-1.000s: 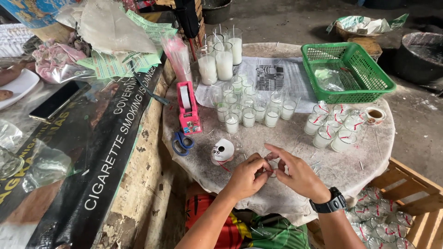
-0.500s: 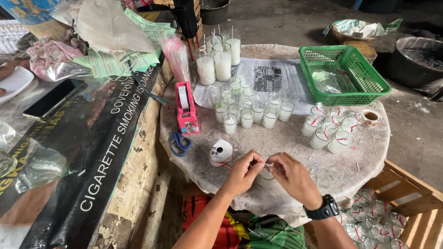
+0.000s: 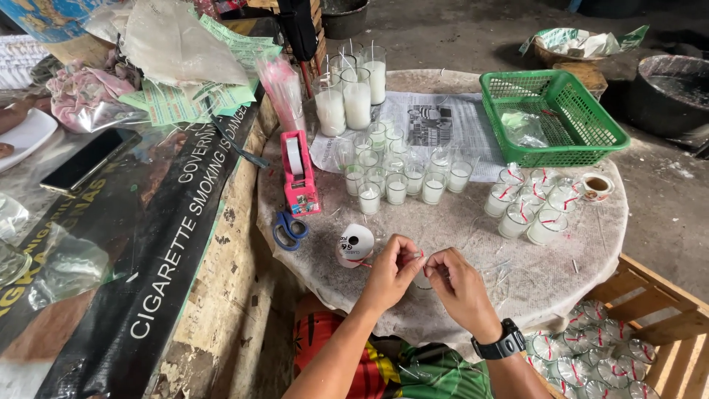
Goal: Tying decorative red strings around the necks of small glass candle jars and cutting the excess string with scissors.
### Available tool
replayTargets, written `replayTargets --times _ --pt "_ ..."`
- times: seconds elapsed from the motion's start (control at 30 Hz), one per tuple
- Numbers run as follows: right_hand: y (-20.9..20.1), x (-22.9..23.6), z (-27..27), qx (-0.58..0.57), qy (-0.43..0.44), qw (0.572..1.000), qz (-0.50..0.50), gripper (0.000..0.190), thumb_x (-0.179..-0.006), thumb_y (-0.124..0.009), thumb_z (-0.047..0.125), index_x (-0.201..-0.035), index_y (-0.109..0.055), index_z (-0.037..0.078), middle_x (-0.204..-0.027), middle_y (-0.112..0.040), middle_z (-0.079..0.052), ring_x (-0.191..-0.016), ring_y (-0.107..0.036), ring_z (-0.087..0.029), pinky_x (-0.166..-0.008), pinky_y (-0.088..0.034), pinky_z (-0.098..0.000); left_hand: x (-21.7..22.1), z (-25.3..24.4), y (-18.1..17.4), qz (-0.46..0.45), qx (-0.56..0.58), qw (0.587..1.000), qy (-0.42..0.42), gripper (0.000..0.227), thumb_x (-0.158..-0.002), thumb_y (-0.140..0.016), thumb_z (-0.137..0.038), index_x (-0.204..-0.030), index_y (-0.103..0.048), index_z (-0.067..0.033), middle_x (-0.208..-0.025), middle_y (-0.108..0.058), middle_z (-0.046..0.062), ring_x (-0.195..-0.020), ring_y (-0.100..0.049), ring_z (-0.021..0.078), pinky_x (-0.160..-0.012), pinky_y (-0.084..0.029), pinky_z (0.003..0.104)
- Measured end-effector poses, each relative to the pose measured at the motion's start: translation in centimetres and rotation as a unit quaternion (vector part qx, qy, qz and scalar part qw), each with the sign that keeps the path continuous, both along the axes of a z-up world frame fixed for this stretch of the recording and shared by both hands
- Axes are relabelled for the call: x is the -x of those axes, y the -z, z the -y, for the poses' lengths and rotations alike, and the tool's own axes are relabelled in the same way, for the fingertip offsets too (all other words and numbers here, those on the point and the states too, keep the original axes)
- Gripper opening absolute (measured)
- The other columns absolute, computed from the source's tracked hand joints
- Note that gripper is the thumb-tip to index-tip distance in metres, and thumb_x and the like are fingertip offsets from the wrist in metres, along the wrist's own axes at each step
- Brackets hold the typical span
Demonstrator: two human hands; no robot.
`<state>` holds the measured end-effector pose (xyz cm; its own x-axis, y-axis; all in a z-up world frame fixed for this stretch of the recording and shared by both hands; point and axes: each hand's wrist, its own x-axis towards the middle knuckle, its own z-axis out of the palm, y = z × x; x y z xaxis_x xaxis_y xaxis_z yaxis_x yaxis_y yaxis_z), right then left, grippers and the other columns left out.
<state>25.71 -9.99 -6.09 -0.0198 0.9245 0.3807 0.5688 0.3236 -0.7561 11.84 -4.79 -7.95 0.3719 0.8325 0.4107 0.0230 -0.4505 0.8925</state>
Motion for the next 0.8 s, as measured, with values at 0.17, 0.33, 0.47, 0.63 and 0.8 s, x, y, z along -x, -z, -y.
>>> replayTargets --times 0.17,0.33,0.47,0.63,0.8 --pt "0.3 -0.1 -0.1 0.005 0.011 1.000 0.007 0.003 -0.078 -0.048 0.009 -0.076 -0.051 0.010 -0.073 -0.053 -0.002 -0.061 -0.052 -0.015 -0.058 -0.040 -0.0268 0.1 -0.1 -0.4 -0.034 -0.078 0.996 0.001 0.007 -0.083 -0.055 -0.013 -0.081 -0.053 -0.0068 -0.074 -0.053 0.003 -0.065 -0.049 0.0133 -0.060 -0.040 0.025" --pt "0.7 -0.2 -0.3 0.008 0.025 1.000 0.007 0.004 -0.080 -0.048 0.010 -0.080 -0.051 0.008 -0.076 -0.053 -0.002 -0.061 -0.051 -0.014 -0.057 -0.039 -0.0270 0.5 -0.2 -0.8 -0.111 -0.093 0.989 -0.005 0.008 -0.081 -0.057 -0.014 -0.080 -0.057 -0.0060 -0.079 -0.053 0.002 -0.069 -0.055 0.0157 -0.061 -0.042 0.027" --pt "0.9 -0.2 -0.2 -0.008 0.030 0.999 0.035 0.004 -0.081 -0.046 0.009 -0.080 -0.050 0.008 -0.078 -0.054 -0.004 -0.064 -0.054 -0.018 -0.059 -0.041 -0.0291 0.6 0.1 -1.5 -0.198 -0.093 0.976 -0.021 0.014 -0.082 -0.051 -0.020 -0.076 -0.054 -0.0079 -0.078 -0.057 0.003 -0.070 -0.055 0.0185 -0.061 -0.042 0.032" --pt "0.4 -0.1 0.2 0.009 0.005 1.000 -0.024 0.013 -0.088 -0.041 0.017 -0.080 -0.049 0.010 -0.075 -0.049 -0.001 -0.059 -0.046 -0.013 -0.057 -0.037 -0.0265 0.6 -0.2 -1.1 -0.130 0.079 0.988 0.007 0.017 -0.083 -0.050 -0.026 -0.082 -0.057 -0.0102 -0.078 -0.060 -0.003 -0.068 -0.051 0.0095 -0.060 -0.039 0.025" --pt "-0.2 0.5 0.7 0.008 0.000 1.000 -0.016 0.028 -0.087 -0.037 0.033 -0.078 -0.050 0.010 -0.076 -0.049 -0.002 -0.067 -0.048 -0.014 -0.062 -0.038 -0.0269 0.8 0.1 -1.1 -0.137 0.108 0.985 0.003 0.017 -0.084 -0.051 -0.027 -0.080 -0.056 -0.0112 -0.085 -0.063 -0.001 -0.078 -0.056 0.0120 -0.069 -0.042 0.027"
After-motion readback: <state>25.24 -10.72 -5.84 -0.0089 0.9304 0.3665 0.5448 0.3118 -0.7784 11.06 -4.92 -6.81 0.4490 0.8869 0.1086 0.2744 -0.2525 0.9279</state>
